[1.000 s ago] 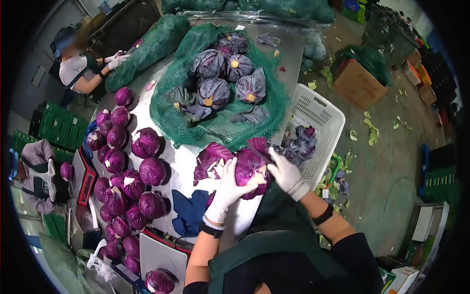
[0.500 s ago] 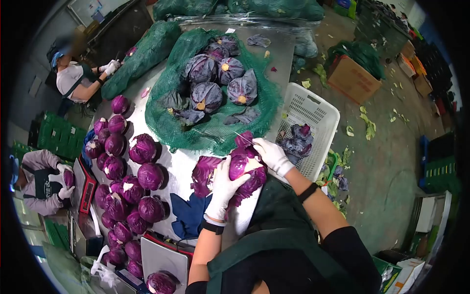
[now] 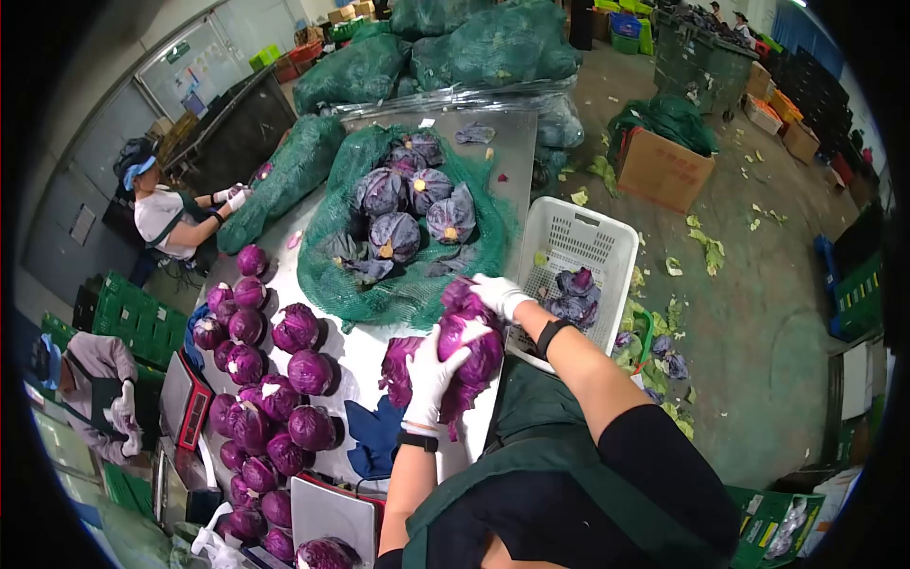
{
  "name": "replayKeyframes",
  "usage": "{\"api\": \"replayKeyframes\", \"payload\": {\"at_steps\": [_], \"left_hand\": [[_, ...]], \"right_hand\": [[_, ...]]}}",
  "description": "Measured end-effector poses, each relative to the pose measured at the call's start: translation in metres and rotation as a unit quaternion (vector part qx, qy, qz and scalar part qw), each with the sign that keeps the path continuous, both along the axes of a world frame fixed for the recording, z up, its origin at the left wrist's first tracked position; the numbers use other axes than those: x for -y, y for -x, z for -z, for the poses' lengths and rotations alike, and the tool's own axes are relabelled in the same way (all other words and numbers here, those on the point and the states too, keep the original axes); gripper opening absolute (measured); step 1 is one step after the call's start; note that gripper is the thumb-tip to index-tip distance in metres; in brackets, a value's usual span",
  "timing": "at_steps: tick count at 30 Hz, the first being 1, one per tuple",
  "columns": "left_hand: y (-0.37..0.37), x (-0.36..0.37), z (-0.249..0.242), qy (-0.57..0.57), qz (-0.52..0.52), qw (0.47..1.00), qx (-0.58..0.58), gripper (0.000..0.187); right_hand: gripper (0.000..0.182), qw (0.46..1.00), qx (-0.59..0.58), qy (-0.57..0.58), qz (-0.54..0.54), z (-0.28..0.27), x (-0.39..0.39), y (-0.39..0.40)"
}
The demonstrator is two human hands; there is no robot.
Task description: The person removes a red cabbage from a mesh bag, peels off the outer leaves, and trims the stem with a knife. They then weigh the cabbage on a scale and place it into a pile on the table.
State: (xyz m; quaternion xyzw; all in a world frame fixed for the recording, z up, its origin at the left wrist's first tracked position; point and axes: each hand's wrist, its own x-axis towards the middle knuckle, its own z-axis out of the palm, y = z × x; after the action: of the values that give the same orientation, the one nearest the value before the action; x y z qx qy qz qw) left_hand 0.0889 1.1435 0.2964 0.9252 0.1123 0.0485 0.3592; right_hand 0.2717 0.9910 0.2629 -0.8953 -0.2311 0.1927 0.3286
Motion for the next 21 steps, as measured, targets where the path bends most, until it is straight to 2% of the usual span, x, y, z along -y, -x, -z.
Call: {"api": "replayKeyframes", "payload": {"at_steps": [1, 3, 4, 5, 7, 8, 9, 12, 13, 14, 15, 17, 18, 19, 20, 21], "left_hand": [[0.011, 0.003, 0.0, -0.018, 0.011, 0.999, 0.026, 0.09], [0.023, 0.0, 0.024, 0.037, 0.035, 0.995, 0.083, 0.093], [0.028, 0.0, 0.023, 0.048, 0.034, 0.995, 0.079, 0.094], [0.028, -0.005, 0.032, 0.105, 0.037, 0.992, 0.066, 0.098], [0.03, 0.014, -0.005, 0.06, 0.019, 0.997, 0.042, 0.105], [0.026, 0.025, -0.005, -0.022, 0.009, 0.997, 0.067, 0.113], [0.027, 0.041, -0.017, -0.126, -0.023, 0.992, -0.005, 0.115], [0.031, 0.033, -0.013, -0.083, 0.02, 0.995, 0.045, 0.115], [0.036, 0.026, -0.011, -0.032, 0.04, 0.997, 0.065, 0.115], [0.043, 0.02, 0.0, -0.017, 0.029, 0.996, 0.078, 0.114], [0.048, 0.015, 0.007, -0.001, 0.016, 0.996, 0.092, 0.113], [0.054, 0.011, 0.016, 0.035, -0.007, 0.995, 0.091, 0.112], [0.055, 0.014, 0.013, 0.065, -0.032, 0.992, 0.102, 0.112], [0.056, 0.016, 0.013, 0.095, -0.055, 0.988, 0.112, 0.112], [0.054, 0.019, 0.015, 0.061, -0.073, 0.989, 0.114, 0.112], [0.051, 0.019, 0.015, 0.021, -0.066, 0.993, 0.098, 0.112]], "right_hand": [[0.037, 0.999, -0.014, 0.011, 0.039, 0.005, 0.008, -0.007], [0.042, 0.998, -0.007, -0.021, 0.055, 0.037, 0.013, -0.011], [0.044, 0.995, -0.064, -0.023, 0.073, 0.023, 0.01, -0.004], [0.04, 0.998, 0.011, -0.049, 0.049, 0.006, 0.011, 0.014], [0.04, 0.995, -0.003, -0.098, -0.031, -0.021, 0.004, 0.039], [0.033, 0.985, 0.12, -0.117, -0.05, -0.013, -0.001, 0.044], [0.033, 0.985, 0.115, -0.118, -0.053, -0.008, -0.005, 0.043], [0.027, 0.992, 0.064, 0.051, 0.091, 0.007, 0.004, 0.01], [0.033, 0.991, 0.075, 0.043, 0.102, 0.045, 0.011, -0.001], [0.038, 0.99, 0.051, 0.038, 0.127, 0.046, 0.015, 0.003], [0.042, 0.988, 0.029, 0.034, 0.149, 0.038, 0.016, 0.008], [0.069, 0.982, 0.0, -0.082, 0.168, 0.006, 0.02, 0.032], [0.077, 0.982, -0.011, -0.117, 0.15, -0.024, 0.02, 0.056], [0.079, 0.992, -0.042, -0.084, 0.079, -0.042, 0.02, 0.077], [0.078, 0.995, 0.005, -0.098, 0.004, -0.043, 0.018, 0.1], [0.071, 0.999, 0.016, -0.002, -0.039, -0.05, 0.015, 0.116]]}}
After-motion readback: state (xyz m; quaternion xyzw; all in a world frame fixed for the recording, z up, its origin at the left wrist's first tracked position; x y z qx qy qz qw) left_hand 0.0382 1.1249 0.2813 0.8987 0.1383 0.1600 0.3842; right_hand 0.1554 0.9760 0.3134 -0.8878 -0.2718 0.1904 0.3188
